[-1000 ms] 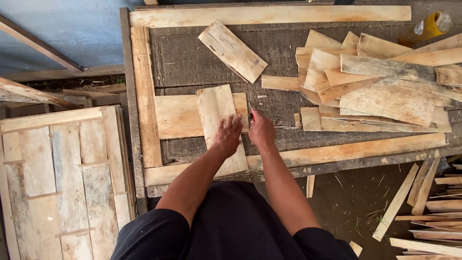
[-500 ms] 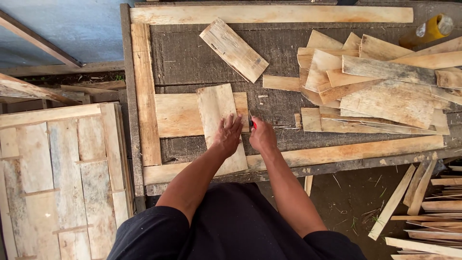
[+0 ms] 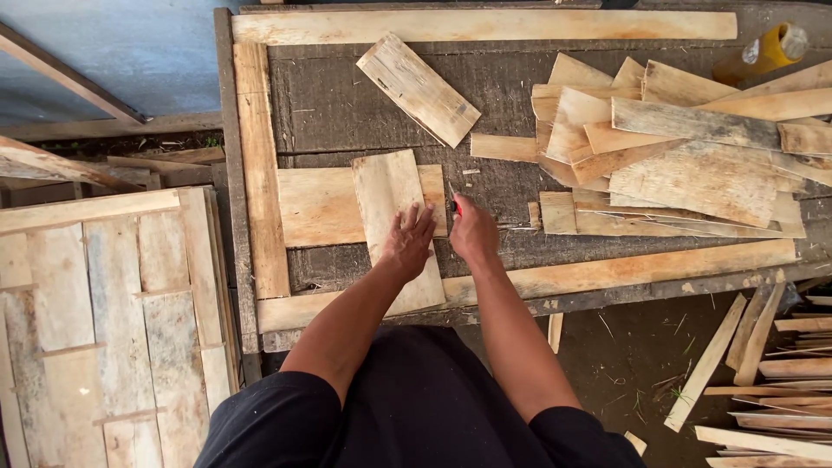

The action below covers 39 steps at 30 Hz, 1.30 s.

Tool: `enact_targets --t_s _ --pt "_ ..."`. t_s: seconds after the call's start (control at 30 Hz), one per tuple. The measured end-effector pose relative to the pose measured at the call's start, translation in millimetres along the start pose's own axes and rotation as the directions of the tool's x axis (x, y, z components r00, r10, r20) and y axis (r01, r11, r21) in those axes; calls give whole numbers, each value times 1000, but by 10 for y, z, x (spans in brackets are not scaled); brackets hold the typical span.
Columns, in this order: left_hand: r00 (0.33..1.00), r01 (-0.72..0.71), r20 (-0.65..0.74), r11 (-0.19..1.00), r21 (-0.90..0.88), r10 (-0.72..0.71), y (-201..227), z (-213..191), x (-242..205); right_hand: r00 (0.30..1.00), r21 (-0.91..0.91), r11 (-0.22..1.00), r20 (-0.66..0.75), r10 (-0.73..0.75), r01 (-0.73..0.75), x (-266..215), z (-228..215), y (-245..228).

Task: The person uses a red utility knife to trim the edges of rectangular wooden planks on a workbench. They repeatedly position each plank, shave off thin strips along the edges, and set the trimmed pieces aside. The person also briefly handles a round wooden object near the end of the clip.

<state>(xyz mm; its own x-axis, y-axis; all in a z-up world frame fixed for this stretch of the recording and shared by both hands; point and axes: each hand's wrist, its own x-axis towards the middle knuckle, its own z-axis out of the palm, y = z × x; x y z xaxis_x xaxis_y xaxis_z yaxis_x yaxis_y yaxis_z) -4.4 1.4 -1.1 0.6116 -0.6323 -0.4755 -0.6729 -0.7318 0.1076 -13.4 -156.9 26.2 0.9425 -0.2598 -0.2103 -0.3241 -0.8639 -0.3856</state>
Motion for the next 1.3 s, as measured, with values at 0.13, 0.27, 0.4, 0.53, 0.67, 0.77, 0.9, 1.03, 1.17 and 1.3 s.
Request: enact_targets --t_s 0.13,0.27,0.4,0.53,0.67,0.77,0.9,1.03,1.17,1.3 --pt "1000 -1 27 1000 -9 1 -7 -3 37 995 16 998 -71 -64 66 -35 -6 -76" --pt "1000 -3 -19 999 -33 2 -16 15 0 992 39 996 99 80 -85 -117 -26 -78" --pt "997 -16 -71 999 -45 13 -35 82 5 997 50 996 18 -78 77 -177 94 104" --pt "999 2 -47 998 -70 -5 -40 -55 -38 979 33 999 202 9 -16 -241 -146 169" --pt "994 -38 -104 991 -131 24 -111 145 52 937 7 998 345 63 -69 -421 -386 358" --pt "938 -58 -344 962 -268 -40 -271 517 142 958 17 982 221 182 -190 -446 -300 694" --pt "750 157 -239 517 -841 -617 -387 115 -655 953 -33 953 -34 301 -302 -442 -27 1068" --pt "641 230 -196 429 -874 -742 -627 692 -892 948 -63 949 -101 303 -310 -578 -101 835" --pt "742 235 93 127 -964 -664 -582 904 -969 976 -102 994 -219 2 -25 -626 207 642" --pt "771 101 246 -269 -958 -587 -472 1077 -804 991 226 969 63 -121 103 -687 609 330"
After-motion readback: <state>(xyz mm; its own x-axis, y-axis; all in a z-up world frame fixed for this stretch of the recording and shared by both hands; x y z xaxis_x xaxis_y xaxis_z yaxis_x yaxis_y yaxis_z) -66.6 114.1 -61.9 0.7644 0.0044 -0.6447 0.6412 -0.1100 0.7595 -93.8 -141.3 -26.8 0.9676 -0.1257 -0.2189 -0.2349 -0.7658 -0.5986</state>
